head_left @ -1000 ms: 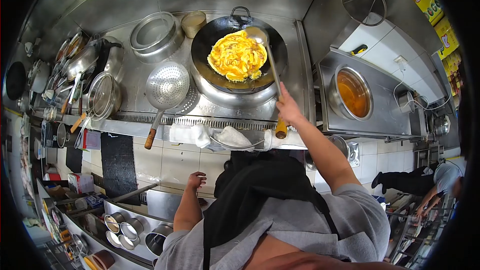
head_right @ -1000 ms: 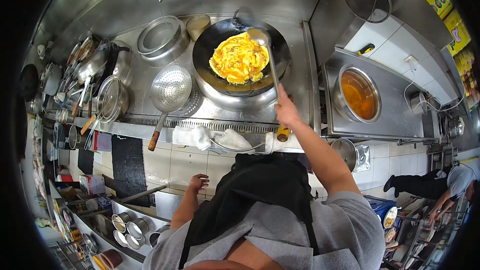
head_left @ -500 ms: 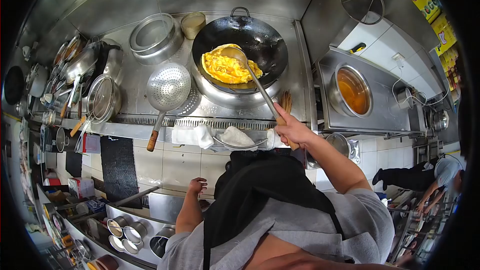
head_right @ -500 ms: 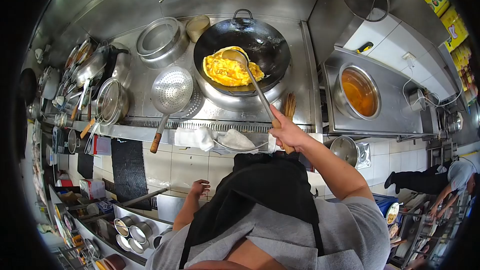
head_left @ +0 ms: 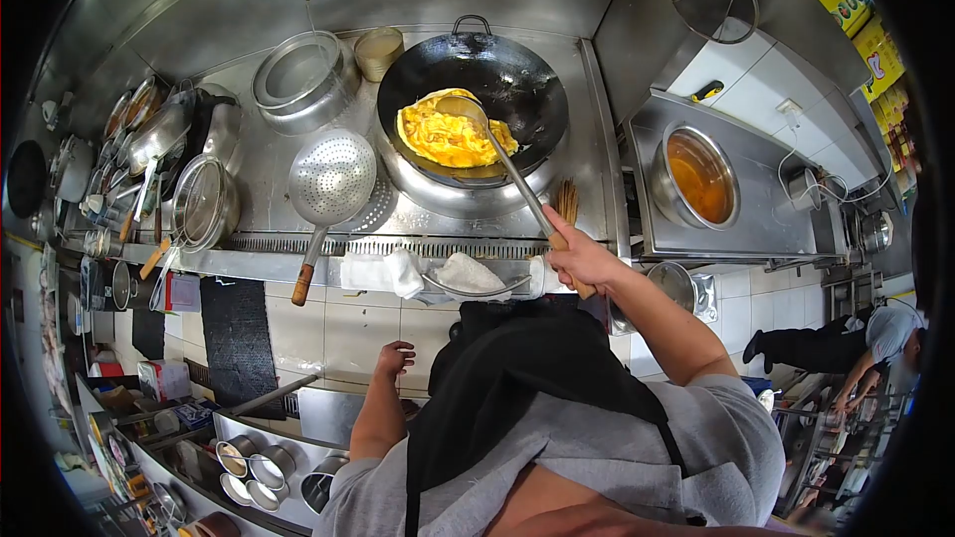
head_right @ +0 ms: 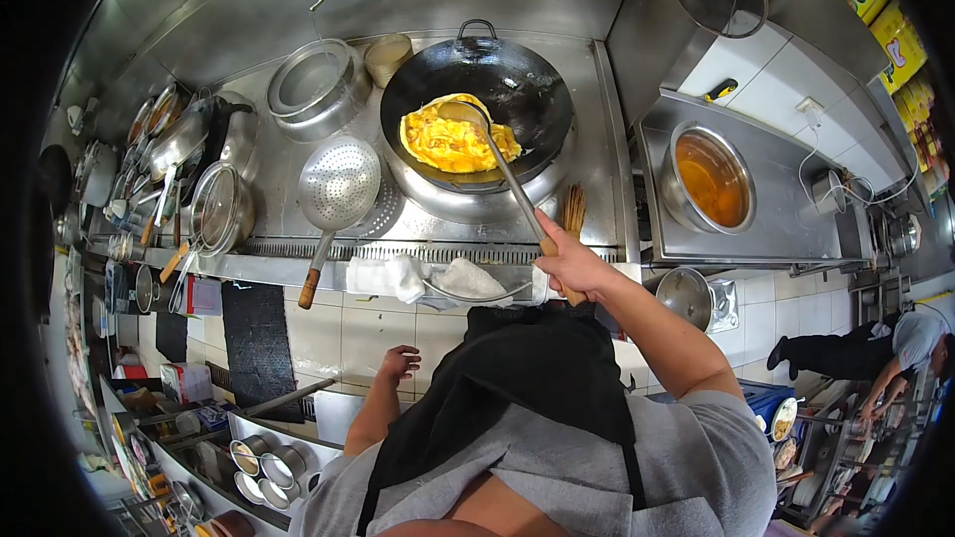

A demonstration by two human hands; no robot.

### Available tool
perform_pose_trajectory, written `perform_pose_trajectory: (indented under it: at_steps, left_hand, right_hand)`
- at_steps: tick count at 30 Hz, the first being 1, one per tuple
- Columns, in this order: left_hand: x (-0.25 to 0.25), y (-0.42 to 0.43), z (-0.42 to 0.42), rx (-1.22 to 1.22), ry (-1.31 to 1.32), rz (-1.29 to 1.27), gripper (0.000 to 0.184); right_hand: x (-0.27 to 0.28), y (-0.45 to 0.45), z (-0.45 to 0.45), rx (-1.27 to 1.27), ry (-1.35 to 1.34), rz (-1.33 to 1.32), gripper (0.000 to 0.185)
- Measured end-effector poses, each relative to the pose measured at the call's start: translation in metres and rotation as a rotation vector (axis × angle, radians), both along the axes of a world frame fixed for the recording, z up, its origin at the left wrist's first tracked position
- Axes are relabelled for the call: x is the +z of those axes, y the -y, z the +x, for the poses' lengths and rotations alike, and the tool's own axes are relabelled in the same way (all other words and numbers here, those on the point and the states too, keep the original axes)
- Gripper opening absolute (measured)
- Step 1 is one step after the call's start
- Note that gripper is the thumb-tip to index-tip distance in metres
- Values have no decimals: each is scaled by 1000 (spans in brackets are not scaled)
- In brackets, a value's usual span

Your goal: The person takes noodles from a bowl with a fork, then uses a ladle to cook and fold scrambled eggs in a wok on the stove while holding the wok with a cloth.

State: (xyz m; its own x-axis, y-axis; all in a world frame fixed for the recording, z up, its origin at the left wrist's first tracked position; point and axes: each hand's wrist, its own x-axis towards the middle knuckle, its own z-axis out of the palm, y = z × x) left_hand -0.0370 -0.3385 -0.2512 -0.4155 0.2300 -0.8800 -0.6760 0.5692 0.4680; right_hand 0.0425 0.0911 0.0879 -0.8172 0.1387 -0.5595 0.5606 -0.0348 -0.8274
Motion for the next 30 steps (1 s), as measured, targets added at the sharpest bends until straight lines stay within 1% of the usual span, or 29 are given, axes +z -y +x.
perform_pose_trajectory:
  at_steps: [5,9,15,17,19,20,22,26,28,29,30]
  left_hand:
    - [-6,2,6,23,59,37,29]
    - [-10,7,13,10,44,4,29]
    - [0,8,14,34,76,-27,30]
    - [0,7,13,-28,47,-33,31]
    - [0,6,11,2,51,-13,31]
    - [1,5,10,33,55,6,32]
    - [0,4,10,26,39,8,31]
    - [-2,4,6,17,28,16,30]
    - [-2,6,7,26,27,8,30]
    - [-2,7,7,33,25,2,29]
    - [-1,8,6,39,23,0,29]
  right_hand:
    - [-2,-2,1,-5,4,-9,87]
    - [-1,-2,2,-1,11,10,87]
    - [2,-2,2,-5,34,-2,87]
    - [4,0,2,-2,40,-1,86]
    - [8,5,2,35,36,125,84]
    - [9,7,4,37,36,126,84]
    - [12,12,7,136,46,331,82]
    - [9,9,13,190,77,429,81]
    - [-5,-7,16,180,-67,500,81]
    - [16,-11,11,126,43,453,80]
    - [11,-21,8,131,40,452,80]
